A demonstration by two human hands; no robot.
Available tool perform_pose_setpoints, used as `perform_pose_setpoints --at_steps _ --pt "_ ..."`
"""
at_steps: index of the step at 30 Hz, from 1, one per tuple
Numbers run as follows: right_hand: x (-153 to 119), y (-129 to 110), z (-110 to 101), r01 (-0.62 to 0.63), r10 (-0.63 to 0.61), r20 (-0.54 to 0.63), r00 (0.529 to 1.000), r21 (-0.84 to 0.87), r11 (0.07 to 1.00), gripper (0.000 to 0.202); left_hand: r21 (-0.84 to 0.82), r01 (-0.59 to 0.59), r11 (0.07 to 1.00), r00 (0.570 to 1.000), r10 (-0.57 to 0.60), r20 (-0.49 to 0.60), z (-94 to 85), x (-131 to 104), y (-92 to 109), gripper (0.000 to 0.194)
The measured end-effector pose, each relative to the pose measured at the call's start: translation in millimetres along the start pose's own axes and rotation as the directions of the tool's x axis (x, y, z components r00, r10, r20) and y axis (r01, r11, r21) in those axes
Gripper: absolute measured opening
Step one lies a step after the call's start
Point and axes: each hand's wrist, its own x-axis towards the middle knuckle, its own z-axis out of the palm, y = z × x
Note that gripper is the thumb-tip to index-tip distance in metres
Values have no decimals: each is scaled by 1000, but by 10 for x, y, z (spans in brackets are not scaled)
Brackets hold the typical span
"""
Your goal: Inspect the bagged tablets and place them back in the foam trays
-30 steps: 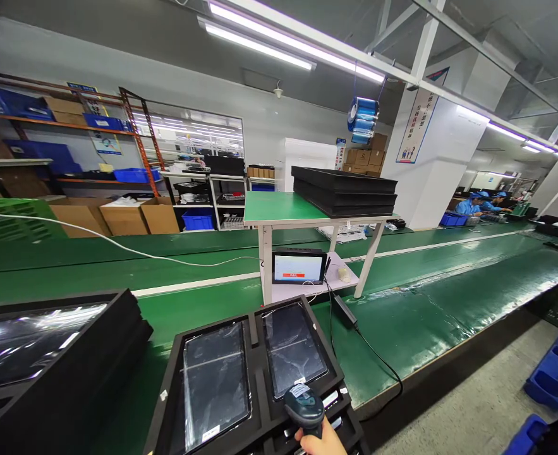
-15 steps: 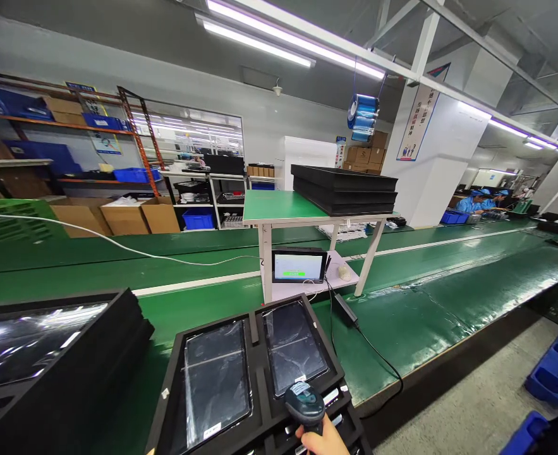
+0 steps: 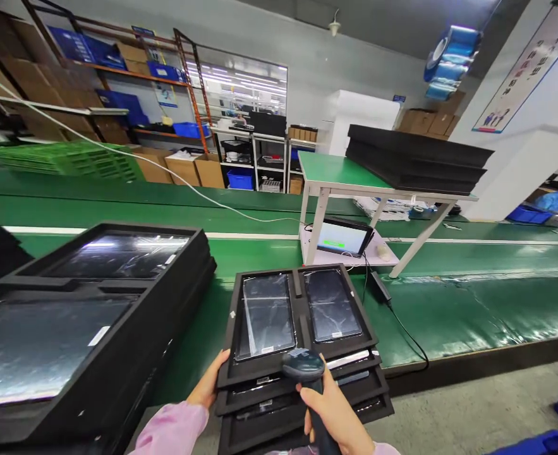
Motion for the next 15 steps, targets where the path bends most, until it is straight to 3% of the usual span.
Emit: perform_pose_setpoints --at_steps 2,5,15 --pt "36 -70 221 -13 13 11 1000 -37 999 71 13 -13 1000 1000 13 18 4 21 13 48" --pt "143 -127 441 -31 24 -62 998 -120 992 73 48 -25 999 999 23 40 -34 61 14 52" --pt "130 -212 720 -18 -11 -160 987 -182 983 59 144 -77 987 991 60 118 -186 237 -25 61"
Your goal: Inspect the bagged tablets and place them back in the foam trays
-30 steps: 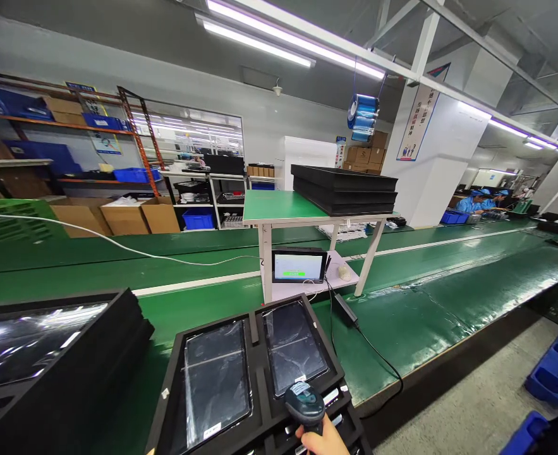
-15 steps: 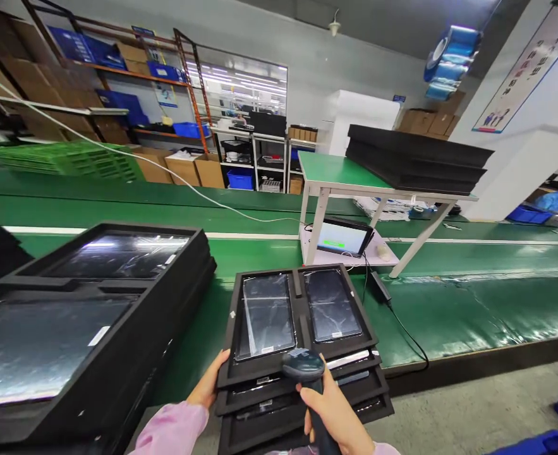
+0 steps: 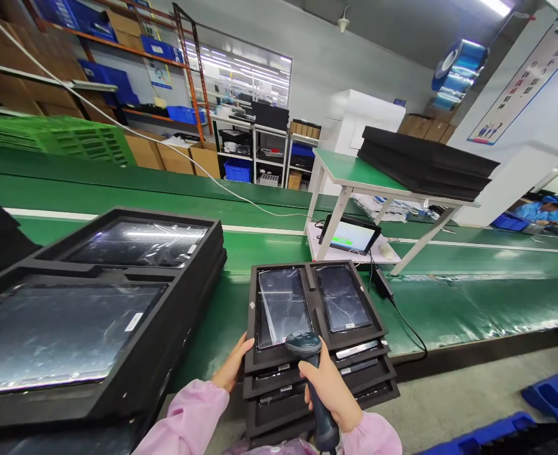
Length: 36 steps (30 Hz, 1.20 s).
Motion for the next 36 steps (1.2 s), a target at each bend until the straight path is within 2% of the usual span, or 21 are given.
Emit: perform_pose_setpoints --at_steps 4,9,17,23,28,36 --pt "-7 8 32 -7 7 2 1000 7 1000 62 27 -13 1000 999 12 50 -15 -8 16 64" --pt "-126 110 47 -14 13 14 1000 44 999 61 40 -8 999 999 7 41 -17 6 12 65" --pt "-461 355 111 -145 146 -21 989 38 989 63 21 12 1000 999 -13 46 15 -11 35 63" --pt "-450 426 136 -135 137 -39 990 38 990 72 36 5 999 999 -7 35 20 -28 55 58" --pt "-459 440 123 -133 134 -24 991 39 990 76 53 3 999 1000 -4 12 1 -32 42 63" --pt "-487 396 9 -128 126 48 991 49 991 82 44 4 999 999 -5 38 11 -53 69 57"
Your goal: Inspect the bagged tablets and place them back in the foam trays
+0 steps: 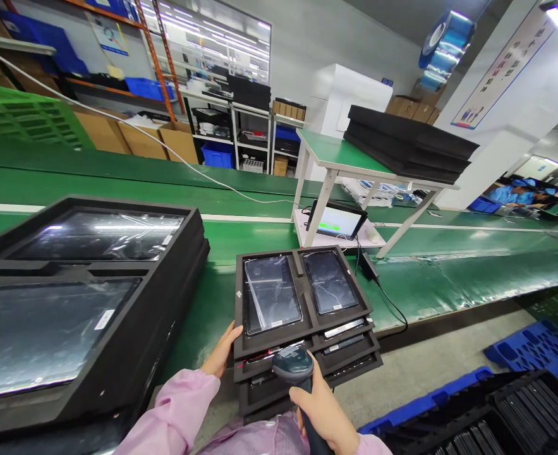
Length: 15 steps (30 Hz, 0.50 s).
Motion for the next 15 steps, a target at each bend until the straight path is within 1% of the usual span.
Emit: perform_pose_setpoints --at_steps 6,9,11,12,15 --pt "23 74 -54 27 -28 29 999 32 999 82 7 30 1000 997 -29 -78 -25 76 -54 56" --pt "34 93 -117 23 -25 51 998 38 999 84 3 38 999 995 -37 -94 -22 71 -73 51" --pt "22 74 -242 31 -34 42 999 58 998 85 2 37 999 994 -36 -99 -15 48 -70 48" --pt "8 56 -338 41 -42 22 999 65 997 85 3 35 999 994 -35 -99 -12 34 -65 47" --pt "-59 -10 -727 59 -55 -104 993 39 997 82 11 37 999 995 -36 -95 -10 2 -42 43"
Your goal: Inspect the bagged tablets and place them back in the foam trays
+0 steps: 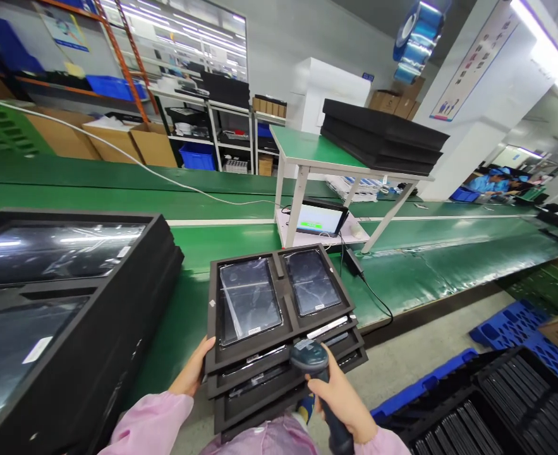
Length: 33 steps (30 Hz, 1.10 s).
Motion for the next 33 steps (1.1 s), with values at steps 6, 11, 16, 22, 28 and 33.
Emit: perform_pose_setpoints --at_steps 6,11,16,22,28,33 --pt "-32 -115 -660 1 -20 -136 991 -140 990 74 38 25 999 999 -24 -24 -21 -18 17 40" --pt "12 -149 -772 2 -28 -123 992 -205 979 76 24 46 999 998 -45 -38 -36 -18 5 36" --pt "44 -195 -797 17 -37 -104 994 -189 982 75 1 70 998 996 -70 -55 5 -47 24 35" --pt "73 -169 -857 30 -49 -110 993 -165 986 74 -4 107 994 991 -107 -86 32 -85 47 35" --pt "66 -97 -868 24 -43 -117 992 -153 988 73 -23 104 994 992 -105 -70 25 -91 45 33" --pt "35 -63 -870 3 -21 -115 993 -155 988 73 -14 108 994 992 -108 -68 53 -115 71 30"
